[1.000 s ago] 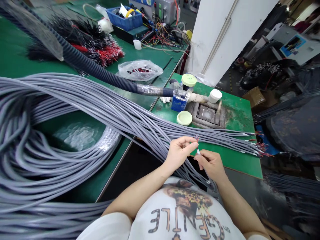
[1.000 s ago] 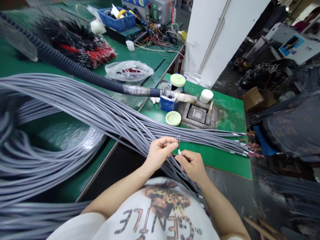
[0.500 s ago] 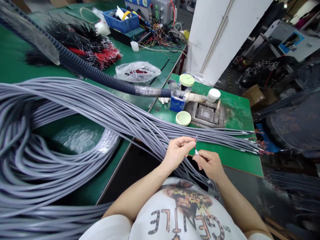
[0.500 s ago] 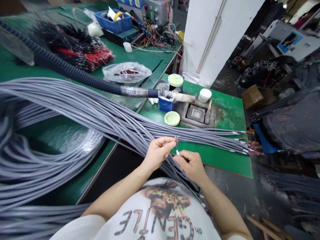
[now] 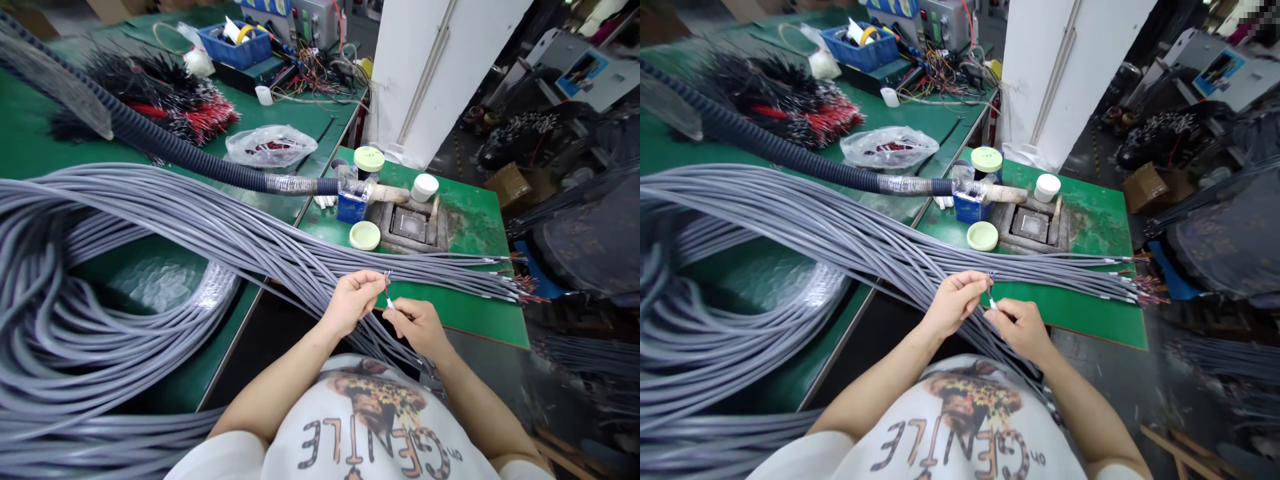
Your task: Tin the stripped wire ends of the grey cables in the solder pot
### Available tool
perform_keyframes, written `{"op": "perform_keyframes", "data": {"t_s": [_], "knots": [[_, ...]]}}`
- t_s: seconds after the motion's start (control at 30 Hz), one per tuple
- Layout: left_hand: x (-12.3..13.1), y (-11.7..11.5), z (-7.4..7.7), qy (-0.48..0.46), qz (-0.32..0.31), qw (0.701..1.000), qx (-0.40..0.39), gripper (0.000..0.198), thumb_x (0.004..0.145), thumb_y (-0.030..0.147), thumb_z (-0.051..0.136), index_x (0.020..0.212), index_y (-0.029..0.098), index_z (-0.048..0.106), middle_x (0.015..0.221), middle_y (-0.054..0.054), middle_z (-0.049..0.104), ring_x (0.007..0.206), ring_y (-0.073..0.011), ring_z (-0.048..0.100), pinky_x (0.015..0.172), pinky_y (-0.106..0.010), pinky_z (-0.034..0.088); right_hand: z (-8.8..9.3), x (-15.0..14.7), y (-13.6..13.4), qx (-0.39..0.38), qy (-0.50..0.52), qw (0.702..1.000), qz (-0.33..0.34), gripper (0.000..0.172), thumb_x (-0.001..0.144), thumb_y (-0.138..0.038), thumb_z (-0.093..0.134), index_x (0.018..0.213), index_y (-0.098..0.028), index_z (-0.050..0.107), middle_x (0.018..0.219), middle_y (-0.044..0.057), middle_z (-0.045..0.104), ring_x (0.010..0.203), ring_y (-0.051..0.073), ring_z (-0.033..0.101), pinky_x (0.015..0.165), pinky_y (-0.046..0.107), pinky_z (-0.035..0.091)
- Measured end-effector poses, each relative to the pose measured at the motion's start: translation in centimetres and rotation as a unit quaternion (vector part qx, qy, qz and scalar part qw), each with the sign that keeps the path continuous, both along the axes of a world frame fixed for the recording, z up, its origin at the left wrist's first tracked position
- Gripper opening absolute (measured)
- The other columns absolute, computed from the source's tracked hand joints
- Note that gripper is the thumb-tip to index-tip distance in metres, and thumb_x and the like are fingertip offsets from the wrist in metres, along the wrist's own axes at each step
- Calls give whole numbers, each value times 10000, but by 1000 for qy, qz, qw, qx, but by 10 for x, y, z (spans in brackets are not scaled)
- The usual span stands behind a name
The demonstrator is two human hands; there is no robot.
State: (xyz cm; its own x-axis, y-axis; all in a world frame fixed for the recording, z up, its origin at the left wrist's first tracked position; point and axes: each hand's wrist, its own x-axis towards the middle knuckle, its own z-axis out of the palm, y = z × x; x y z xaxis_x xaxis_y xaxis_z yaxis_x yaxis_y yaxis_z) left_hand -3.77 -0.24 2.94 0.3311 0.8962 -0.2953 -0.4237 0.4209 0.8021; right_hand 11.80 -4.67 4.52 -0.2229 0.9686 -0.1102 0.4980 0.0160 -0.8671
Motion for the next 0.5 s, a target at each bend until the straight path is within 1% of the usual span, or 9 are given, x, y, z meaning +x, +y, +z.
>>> {"op": "perform_keyframes", "data": {"t_s": [0.13, 0.23, 0.33, 0.4, 0.5], "knots": [[-3, 1, -1, 26, -19, 999, 16, 266, 709, 376, 723, 773, 127, 655, 372, 92, 413, 297, -4, 239, 317, -137, 145, 1, -1, 1, 0, -4, 1000, 3, 350, 860, -315, 549, 542, -181, 494, 456, -57, 456, 462, 77, 391, 495, 224, 301], [-6, 3, 0, 31, -23, 999, 21, 266, 687, 364, 739, 776, 128, 654, 404, 85, 434, 313, -4, 257, 321, -136, 150, 2, -1, 1, -3, -11, 1000, 2, 365, 858, -318, 557, 529, -181, 475, 452, -58, 450, 462, 75, 387, 497, 224, 296], [-5, 3, 2, 40, -26, 999, 26, 261, 688, 366, 735, 754, 132, 640, 386, 97, 401, 313, -6, 245, 327, -139, 155, 2, 0, 1, -7, -7, 1000, -2, 380, 857, -329, 560, 519, -180, 471, 451, -56, 453, 462, 74, 390, 498, 224, 297], [-3, 1, 2, 49, -8, 998, 44, 259, 707, 377, 717, 740, 137, 625, 372, 104, 381, 317, -9, 252, 341, -139, 181, 1, 0, 1, -13, 8, 1000, -16, 365, 851, -330, 563, 526, -180, 491, 445, -56, 459, 451, 74, 390, 491, 223, 301], [4, -5, 0, 79, 61, 992, 82, 255, 740, 388, 690, 762, 146, 609, 384, 102, 402, 335, -21, 306, 370, -143, 243, -4, 0, 3, -41, 66, 996, -52, 307, 852, -358, 560, 603, -179, 560, 420, -65, 458, 404, 69, 370, 463, 220, 298]]}}
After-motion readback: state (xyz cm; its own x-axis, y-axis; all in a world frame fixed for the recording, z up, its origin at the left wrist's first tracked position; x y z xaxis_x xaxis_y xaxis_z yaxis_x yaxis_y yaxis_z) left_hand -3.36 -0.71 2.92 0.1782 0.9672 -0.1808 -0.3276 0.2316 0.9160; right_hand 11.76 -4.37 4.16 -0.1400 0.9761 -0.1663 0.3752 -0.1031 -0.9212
